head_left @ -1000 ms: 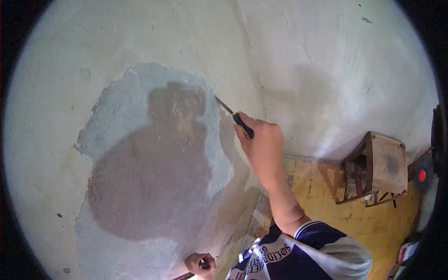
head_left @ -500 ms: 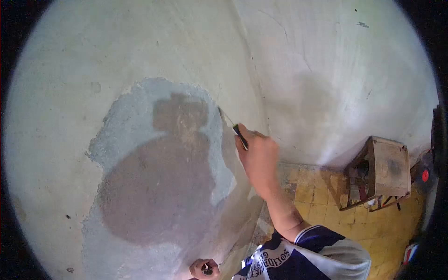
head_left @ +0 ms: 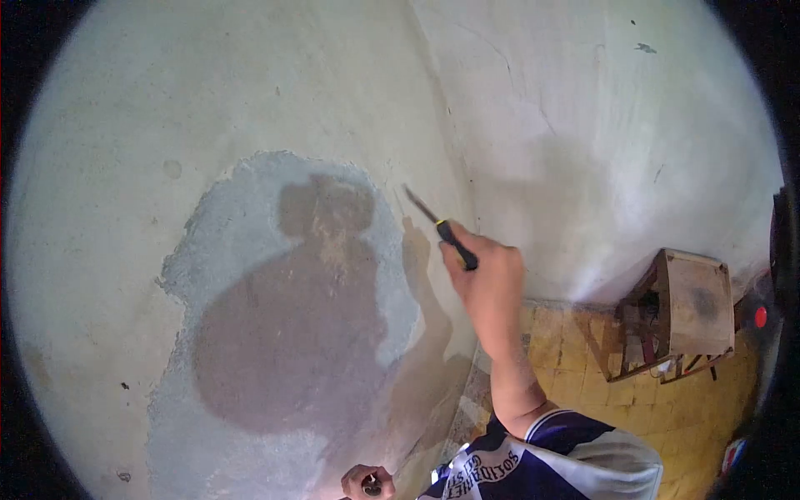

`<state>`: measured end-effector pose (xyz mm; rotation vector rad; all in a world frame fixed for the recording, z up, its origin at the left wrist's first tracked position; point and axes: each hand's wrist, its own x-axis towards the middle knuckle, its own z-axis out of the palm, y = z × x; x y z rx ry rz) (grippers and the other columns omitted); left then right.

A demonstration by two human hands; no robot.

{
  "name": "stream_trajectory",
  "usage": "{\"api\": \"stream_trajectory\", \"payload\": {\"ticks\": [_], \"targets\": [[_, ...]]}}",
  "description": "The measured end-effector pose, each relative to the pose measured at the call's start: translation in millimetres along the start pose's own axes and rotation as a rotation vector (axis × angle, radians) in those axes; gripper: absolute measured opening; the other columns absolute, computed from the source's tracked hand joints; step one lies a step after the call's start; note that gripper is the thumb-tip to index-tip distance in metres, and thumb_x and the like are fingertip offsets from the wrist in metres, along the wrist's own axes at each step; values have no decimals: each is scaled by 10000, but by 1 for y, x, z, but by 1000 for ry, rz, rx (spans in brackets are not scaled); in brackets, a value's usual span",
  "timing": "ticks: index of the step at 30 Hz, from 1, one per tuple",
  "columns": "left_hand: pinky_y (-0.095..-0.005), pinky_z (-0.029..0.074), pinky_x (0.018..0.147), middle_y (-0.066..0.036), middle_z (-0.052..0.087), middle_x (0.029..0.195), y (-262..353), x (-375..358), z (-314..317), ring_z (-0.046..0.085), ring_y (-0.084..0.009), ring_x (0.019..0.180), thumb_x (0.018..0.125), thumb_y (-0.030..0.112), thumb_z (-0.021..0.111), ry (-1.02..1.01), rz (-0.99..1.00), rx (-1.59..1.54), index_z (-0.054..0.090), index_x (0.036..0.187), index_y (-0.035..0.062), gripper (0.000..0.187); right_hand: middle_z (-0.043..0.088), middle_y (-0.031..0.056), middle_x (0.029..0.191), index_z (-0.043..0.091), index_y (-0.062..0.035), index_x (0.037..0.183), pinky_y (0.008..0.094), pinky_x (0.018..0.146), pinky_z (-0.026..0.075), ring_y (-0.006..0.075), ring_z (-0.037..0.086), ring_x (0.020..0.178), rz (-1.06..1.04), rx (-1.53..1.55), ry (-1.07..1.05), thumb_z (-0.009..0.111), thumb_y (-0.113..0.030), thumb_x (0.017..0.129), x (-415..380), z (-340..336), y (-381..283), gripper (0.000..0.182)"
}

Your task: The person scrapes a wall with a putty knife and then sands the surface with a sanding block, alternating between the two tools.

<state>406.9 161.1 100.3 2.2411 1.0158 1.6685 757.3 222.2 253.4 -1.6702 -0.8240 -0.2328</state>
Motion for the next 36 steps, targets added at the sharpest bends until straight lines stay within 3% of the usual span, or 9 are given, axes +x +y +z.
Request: {"api": "stream_trajectory", "payload": {"ticks": [2,10,16,20,21,25,28,32,36], "targets": [[-264,344,438,-30,559,628,8,-4,6,453,-125,468,726,27,689,59,-154,-63,610,810,93,133,665,192,776,724,-37,1016,404,592,508,371,646,664,-47,-56,-48,696,-159,836,-1,15,-5,219],[-249,340,428,-19,554,615,-4,-4,1,454,-100,461,766,52,677,-100,-13,-46,606,854,83,117,668,185,783,720,-78,1042,417,597,511,362,651,677,-90,-28,2,709,-153,819,-10,-12,-11,236],[-244,363,433,-31,562,617,2,-9,8,476,-102,468,772,94,697,-110,-69,-54,600,826,80,112,662,179,781,716,-86,1060,382,596,510,348,656,688,-42,-55,-140,729,-165,804,5,-19,-10,269],[-260,453,511,-65,640,700,7,-5,16,577,-119,564,792,88,719,-188,-169,-12,636,864,51,116,660,188,780,717,-63,1029,380,599,506,355,653,687,-99,1,-34,733,-161,805,2,0,-5,245],[-335,415,559,-43,531,663,-4,-5,28,491,-193,519,718,164,678,-104,8,90,538,834,68,205,663,190,785,719,-57,1018,373,601,506,354,655,687,-68,-36,-60,734,-159,805,2,4,-4,237],[-250,375,560,-58,494,762,-7,-14,30,452,-102,611,710,249,751,-225,-497,-182,429,975,23,474,678,197,814,723,-38,982,348,609,511,339,670,698,73,44,-128,733,-155,814,15,5,23,205],[-262,359,544,-40,462,729,3,3,53,424,-113,597,724,259,737,-180,-333,-120,428,910,36,424,679,196,813,706,-33,1030,402,641,531,368,671,746,103,66,-252,698,-163,823,2,2,66,245],[-271,375,593,-33,418,740,10,5,76,408,-115,641,773,130,675,-301,-489,-79,424,821,50,267,681,197,819,708,-41,1017,397,662,541,367,677,764,89,54,-325,695,-151,823,-34,6,121,223],[-319,492,630,-102,594,747,14,9,107,611,-205,681,774,90,747,-341,-506,-21,548,848,18,224,688,198,830,677,-28,1024,399,648,550,358,690,764,92,-87,-428,689,-149,829,-55,-3,141,230]]}}
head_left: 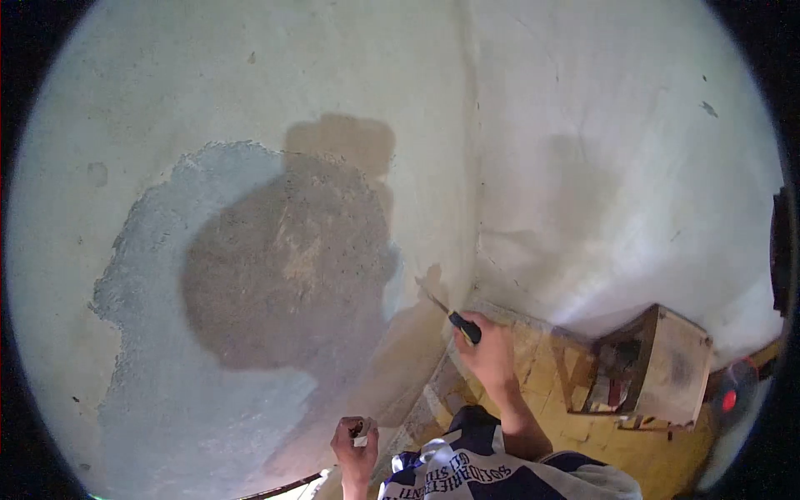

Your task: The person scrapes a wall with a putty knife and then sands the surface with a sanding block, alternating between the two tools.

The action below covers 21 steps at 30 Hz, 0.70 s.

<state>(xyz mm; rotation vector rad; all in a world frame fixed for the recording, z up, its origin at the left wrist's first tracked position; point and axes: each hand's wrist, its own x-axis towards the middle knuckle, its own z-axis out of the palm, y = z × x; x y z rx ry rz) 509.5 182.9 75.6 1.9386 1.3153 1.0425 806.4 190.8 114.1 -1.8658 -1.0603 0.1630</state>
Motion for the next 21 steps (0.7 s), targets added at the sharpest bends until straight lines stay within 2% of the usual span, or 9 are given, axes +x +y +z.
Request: {"api": "stream_trajectory", "payload": {"ticks": [1,4,5,8,9,11,15,18,21], "targets": [[-343,531,684,-130,658,802,-6,0,7,668,-245,733,771,101,780,-13,-98,66,607,916,6,245,689,201,832,666,-26,1029,401,641,552,359,691,762,-5,-13,-7,688,-146,830,-3,-2,1,234],[-344,539,686,-143,681,841,11,8,23,680,-264,733,764,137,810,34,-73,140,634,947,2,288,683,218,844,627,-28,1058,410,622,552,383,684,757,-6,129,31,691,-141,828,-3,-12,-17,263],[-330,539,696,-138,696,859,9,8,28,689,-241,757,773,125,803,35,-64,139,646,934,-1,258,672,220,822,612,-28,1020,424,616,544,408,666,722,-96,150,79,684,-115,835,-1,-10,-20,217],[-303,542,720,-126,730,890,8,6,42,708,-195,800,801,91,778,32,-67,120,672,918,-7,185,660,222,796,597,-26,963,453,610,528,407,661,711,-52,51,-68,655,-105,856,19,13,-26,145],[-302,545,724,-124,732,884,12,4,46,710,-196,796,810,82,766,31,-93,106,676,928,-7,173,645,232,768,575,-16,927,480,613,509,417,652,716,-124,37,-82,630,-96,871,26,12,-25,112],[-311,547,714,-123,732,880,17,1,54,707,-208,774,814,82,759,54,-128,69,692,936,6,159,634,240,772,574,-13,934,486,630,505,429,645,740,-9,27,-191,626,-105,873,37,6,-15,122],[-333,544,666,-115,728,887,25,-10,63,696,-238,728,804,102,767,69,-114,83,708,932,42,153,630,229,756,628,-26,923,448,648,509,427,638,740,-34,47,-247,678,-98,833,31,10,64,126],[-338,542,640,-109,729,889,29,-21,63,694,-254,720,809,100,757,64,-78,103,696,921,45,139,656,207,794,636,-15,926,441,689,518,425,644,758,-348,-141,-65,704,-97,805,9,3,123,161],[-343,542,631,-112,726,894,39,-36,64,689,-274,718,814,100,747,92,-66,127,682,913,46,130,682,158,830,641,-14,909,381,684,531,350,673,744,-175,-39,-172,765,-95,755,-18,-11,158,214]]}}
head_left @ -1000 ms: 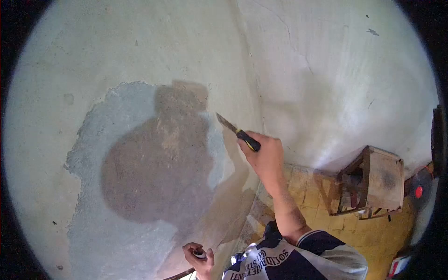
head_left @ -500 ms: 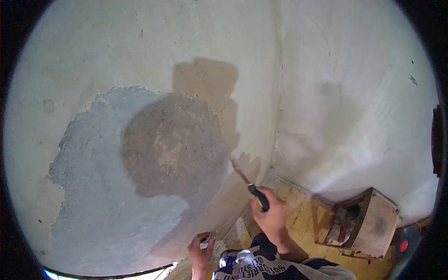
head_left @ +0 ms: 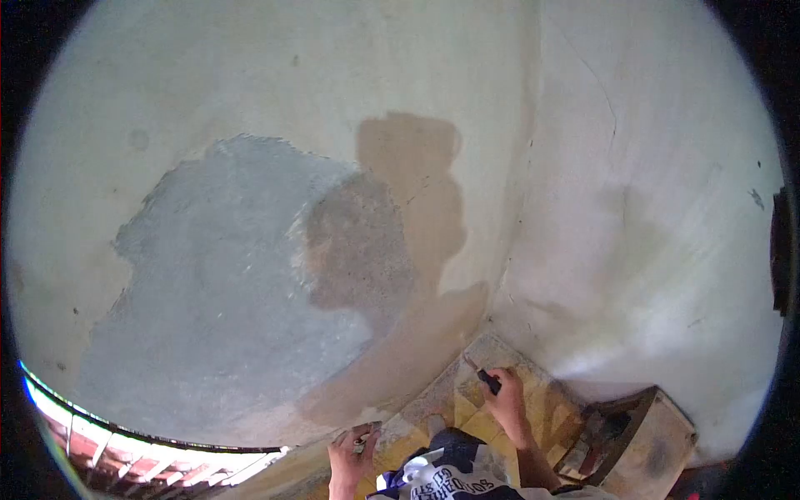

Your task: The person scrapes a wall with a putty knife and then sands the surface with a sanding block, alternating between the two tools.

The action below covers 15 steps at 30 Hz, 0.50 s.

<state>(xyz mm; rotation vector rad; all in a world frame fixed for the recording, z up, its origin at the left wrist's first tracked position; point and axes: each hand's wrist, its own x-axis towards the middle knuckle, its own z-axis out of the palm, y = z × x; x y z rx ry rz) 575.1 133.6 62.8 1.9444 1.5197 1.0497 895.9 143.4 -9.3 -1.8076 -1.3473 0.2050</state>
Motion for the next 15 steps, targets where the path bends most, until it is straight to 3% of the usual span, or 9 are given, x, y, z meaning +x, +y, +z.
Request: {"api": "stream_trajectory", "payload": {"ticks": [4,6,9,10,15], "targets": [[-366,539,655,-129,712,871,15,-35,-9,679,-320,732,794,106,755,75,-11,114,672,917,45,161,687,123,799,649,-25,874,304,681,531,212,687,758,70,314,9,837,-53,671,-10,-32,-16,279],[-385,533,711,-172,707,846,36,-51,-13,705,-300,790,778,91,753,84,-63,137,657,953,-13,225,685,117,811,655,-43,863,322,652,526,233,681,735,-121,357,43,832,-59,677,2,-48,-40,257],[-276,507,615,-87,707,822,71,-81,-5,646,-134,683,824,79,720,139,-313,-73,675,933,24,130,694,92,806,678,-56,875,335,650,551,231,693,742,-463,371,54,879,-79,646,38,-78,-80,305],[-278,521,693,-101,728,913,79,-88,1,670,-132,766,841,44,705,166,-371,-232,691,997,16,159,697,85,806,682,-53,883,332,653,559,231,696,743,-555,392,73,889,-84,637,48,-81,-93,322],[-251,521,711,-81,725,921,94,-127,20,655,-109,789,856,49,699,244,-449,-237,676,1021,-5,175,710,75,847,708,-47,919,292,659,584,214,706,729,-783,512,129,921,-125,603,92,-114,-149,389]]}}
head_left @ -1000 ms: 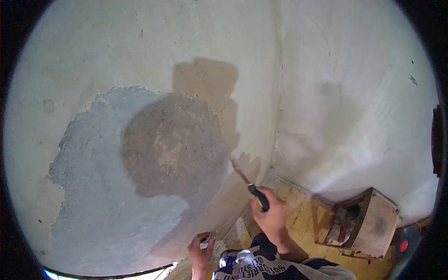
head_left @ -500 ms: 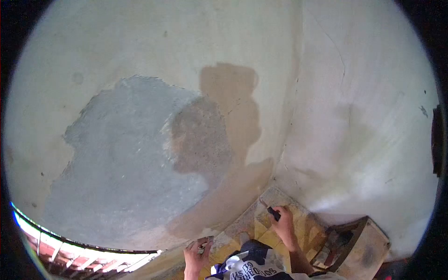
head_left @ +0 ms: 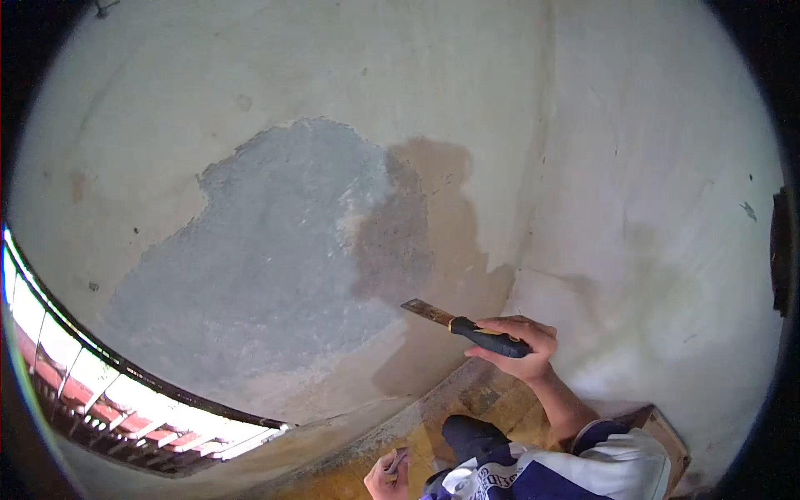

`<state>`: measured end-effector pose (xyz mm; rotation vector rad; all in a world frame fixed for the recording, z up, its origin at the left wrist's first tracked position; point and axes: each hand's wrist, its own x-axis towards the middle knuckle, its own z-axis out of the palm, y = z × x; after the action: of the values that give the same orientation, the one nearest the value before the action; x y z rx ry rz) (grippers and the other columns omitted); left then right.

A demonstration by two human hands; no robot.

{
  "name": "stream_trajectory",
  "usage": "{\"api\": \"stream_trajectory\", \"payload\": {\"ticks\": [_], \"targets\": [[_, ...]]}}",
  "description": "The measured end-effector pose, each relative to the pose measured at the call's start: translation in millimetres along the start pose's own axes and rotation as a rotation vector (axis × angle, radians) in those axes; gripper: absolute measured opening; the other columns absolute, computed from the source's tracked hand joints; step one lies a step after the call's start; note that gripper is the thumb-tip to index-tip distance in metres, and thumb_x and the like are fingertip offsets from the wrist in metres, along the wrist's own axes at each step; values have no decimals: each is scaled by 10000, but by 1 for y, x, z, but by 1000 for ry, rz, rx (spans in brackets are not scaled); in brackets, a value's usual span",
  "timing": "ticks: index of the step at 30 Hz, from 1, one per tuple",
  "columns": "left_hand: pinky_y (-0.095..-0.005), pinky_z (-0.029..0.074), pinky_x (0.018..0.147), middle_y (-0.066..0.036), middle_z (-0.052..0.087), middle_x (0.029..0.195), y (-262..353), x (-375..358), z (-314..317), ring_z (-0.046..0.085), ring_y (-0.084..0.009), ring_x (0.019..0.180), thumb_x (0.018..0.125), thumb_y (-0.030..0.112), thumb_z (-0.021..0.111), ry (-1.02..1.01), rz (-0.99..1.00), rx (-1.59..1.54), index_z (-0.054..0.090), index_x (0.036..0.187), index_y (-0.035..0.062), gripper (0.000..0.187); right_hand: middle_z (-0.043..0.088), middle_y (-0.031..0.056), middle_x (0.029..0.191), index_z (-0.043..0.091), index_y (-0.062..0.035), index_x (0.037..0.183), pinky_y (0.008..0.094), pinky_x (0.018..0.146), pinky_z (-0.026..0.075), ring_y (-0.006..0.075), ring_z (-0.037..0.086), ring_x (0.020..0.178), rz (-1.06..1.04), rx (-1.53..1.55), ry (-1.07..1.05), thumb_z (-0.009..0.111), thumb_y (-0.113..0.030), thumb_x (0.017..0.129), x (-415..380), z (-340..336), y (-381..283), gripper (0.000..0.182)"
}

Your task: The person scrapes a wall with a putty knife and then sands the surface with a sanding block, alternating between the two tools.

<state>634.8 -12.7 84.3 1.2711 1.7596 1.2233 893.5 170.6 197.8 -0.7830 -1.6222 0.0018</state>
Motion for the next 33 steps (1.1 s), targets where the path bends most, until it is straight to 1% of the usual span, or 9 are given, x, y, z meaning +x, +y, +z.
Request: {"api": "stream_trajectory", "payload": {"ticks": [8,16,20,21,25,28,31,32,33], "targets": [[-271,539,729,-80,705,903,37,-32,13,649,-115,811,885,9,656,376,-89,-252,624,1099,-55,226,602,3,779,699,-155,890,299,625,478,165,608,665,-417,410,-116,872,-158,642,68,41,9,303],[-241,528,661,-60,701,831,49,3,73,655,-108,749,878,9,662,535,-63,-37,652,1092,-56,224,489,12,658,531,-108,665,316,502,405,171,532,556,-602,590,-444,818,-597,632,127,65,34,567],[-257,528,682,-74,715,850,42,21,102,661,-124,774,869,38,680,500,-38,148,661,1081,-43,228,458,19,657,488,-91,644,288,502,411,169,509,555,-579,628,-291,759,-534,761,119,73,32,533],[-262,528,684,-78,717,851,45,25,110,663,-129,773,868,50,684,503,-42,156,666,1074,-38,225,464,21,671,490,-83,650,275,513,421,165,507,556,-649,639,-319,721,-370,824,119,72,35,408],[-350,506,712,-107,646,756,-4,29,132,645,-225,710,810,131,754,492,45,285,641,871,37,159,483,12,679,502,-73,667,260,489,407,140,513,552,-951,652,-338,686,-161,750,107,81,42,220],[-374,517,683,-159,701,811,27,51,154,699,-285,758,773,98,756,672,260,310,650,939,-19,228,460,3,651,496,-74,655,252,462,382,132,502,542,-1038,700,-187,690,-160,718,101,81,42,221],[-340,512,684,-134,685,769,37,45,158,681,-246,712,785,64,735,569,117,330,645,923,-22,186,426,-24,603,469,-90,615,246,432,357,116,489,527,-962,747,-172,683,-128,757,130,99,66,260],[-334,513,683,-130,682,764,38,42,158,677,-240,704,784,58,735,538,71,289,646,919,-21,180,415,-31,604,477,-110,629,272,461,374,122,482,519,-989,499,-17,668,-179,643,144,116,81,203],[-330,513,683,-128,680,762,37,40,159,675,-238,701,784,56,734,537,71,276,645,910,-17,171,390,-37,573,443,-112,594,264,432,349,110,449,486,-1030,514,-37,667,-137,733,143,116,77,265]]}}
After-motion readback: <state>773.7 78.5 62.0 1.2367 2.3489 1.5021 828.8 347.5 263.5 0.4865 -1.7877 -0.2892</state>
